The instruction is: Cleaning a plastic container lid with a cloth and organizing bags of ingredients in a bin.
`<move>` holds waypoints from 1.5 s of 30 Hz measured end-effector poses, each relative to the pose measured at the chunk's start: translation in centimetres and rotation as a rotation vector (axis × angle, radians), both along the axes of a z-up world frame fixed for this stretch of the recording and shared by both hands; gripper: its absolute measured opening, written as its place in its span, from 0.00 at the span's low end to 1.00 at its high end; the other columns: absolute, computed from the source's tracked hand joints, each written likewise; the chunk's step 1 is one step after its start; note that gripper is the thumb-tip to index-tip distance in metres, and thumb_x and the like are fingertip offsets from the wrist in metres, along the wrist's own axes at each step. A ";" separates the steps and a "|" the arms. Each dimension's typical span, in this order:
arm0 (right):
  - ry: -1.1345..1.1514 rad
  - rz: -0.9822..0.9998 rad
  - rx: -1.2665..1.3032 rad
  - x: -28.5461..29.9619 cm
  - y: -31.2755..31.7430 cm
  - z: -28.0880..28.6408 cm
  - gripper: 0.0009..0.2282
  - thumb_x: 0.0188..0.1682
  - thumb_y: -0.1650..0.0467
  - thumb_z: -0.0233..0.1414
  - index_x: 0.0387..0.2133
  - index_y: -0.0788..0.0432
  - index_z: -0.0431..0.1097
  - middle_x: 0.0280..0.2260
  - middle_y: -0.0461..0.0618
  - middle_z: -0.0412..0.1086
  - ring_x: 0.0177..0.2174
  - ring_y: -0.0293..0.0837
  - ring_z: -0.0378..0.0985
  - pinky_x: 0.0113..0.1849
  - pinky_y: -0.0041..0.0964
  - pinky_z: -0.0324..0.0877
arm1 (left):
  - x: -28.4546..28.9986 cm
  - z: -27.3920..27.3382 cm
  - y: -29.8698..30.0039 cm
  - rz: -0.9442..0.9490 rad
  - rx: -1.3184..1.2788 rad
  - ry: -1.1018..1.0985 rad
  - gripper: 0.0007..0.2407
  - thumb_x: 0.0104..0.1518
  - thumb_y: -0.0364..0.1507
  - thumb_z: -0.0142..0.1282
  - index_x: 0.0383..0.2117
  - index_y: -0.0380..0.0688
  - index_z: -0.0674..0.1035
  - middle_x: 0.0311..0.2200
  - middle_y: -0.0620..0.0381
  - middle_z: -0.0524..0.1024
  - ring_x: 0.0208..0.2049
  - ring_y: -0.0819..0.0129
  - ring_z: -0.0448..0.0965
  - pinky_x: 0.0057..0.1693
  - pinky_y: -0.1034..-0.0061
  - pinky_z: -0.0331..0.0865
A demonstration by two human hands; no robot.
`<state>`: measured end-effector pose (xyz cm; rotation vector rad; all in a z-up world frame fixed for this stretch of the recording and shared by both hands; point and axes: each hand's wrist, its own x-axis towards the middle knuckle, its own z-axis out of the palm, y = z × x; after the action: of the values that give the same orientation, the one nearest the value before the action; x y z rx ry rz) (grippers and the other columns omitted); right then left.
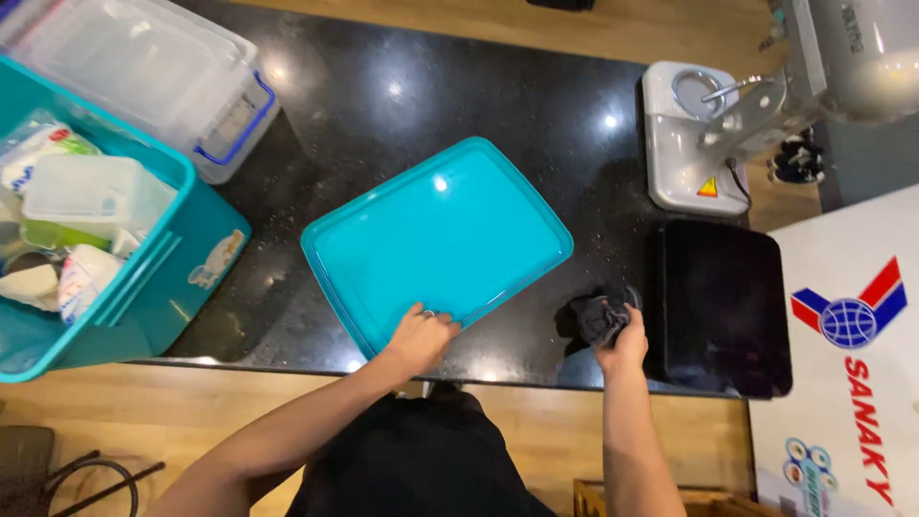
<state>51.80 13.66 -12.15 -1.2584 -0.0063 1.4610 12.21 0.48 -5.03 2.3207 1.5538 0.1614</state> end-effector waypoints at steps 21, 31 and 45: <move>-0.117 0.988 0.408 -21.3 7.2 7.8 0.24 0.47 0.61 0.57 0.55 0.63 0.69 0.51 0.63 0.72 0.46 0.58 0.79 0.51 0.54 0.71 | -14.0 -3.6 -4.7 1.168 0.135 -0.240 0.21 0.56 0.44 0.61 0.39 0.33 0.77 0.35 0.39 0.78 0.41 0.41 0.77 0.48 0.54 0.71; -1.810 1.152 1.101 -29.8 0.3 7.5 0.37 0.37 0.51 0.61 0.62 0.50 0.65 0.63 0.64 0.57 0.58 0.70 0.55 0.55 0.69 0.50 | -10.3 -5.8 -0.8 1.349 0.208 -0.200 0.27 0.63 0.33 0.50 0.66 0.33 0.61 0.48 0.40 0.69 0.50 0.43 0.68 0.54 0.48 0.60; -2.028 0.856 0.892 -35.4 14.1 0.7 0.15 0.43 0.73 0.53 0.45 0.59 0.73 0.45 0.56 0.70 0.44 0.58 0.70 0.43 0.55 0.67 | -10.9 -6.0 -0.6 1.311 0.154 -0.202 0.26 0.64 0.30 0.47 0.69 0.39 0.58 0.47 0.45 0.70 0.51 0.49 0.68 0.54 0.51 0.57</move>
<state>16.44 27.80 -11.50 -1.3880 -2.3856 -0.0066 1.29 -0.14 -11.06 0.9391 2.6909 0.7844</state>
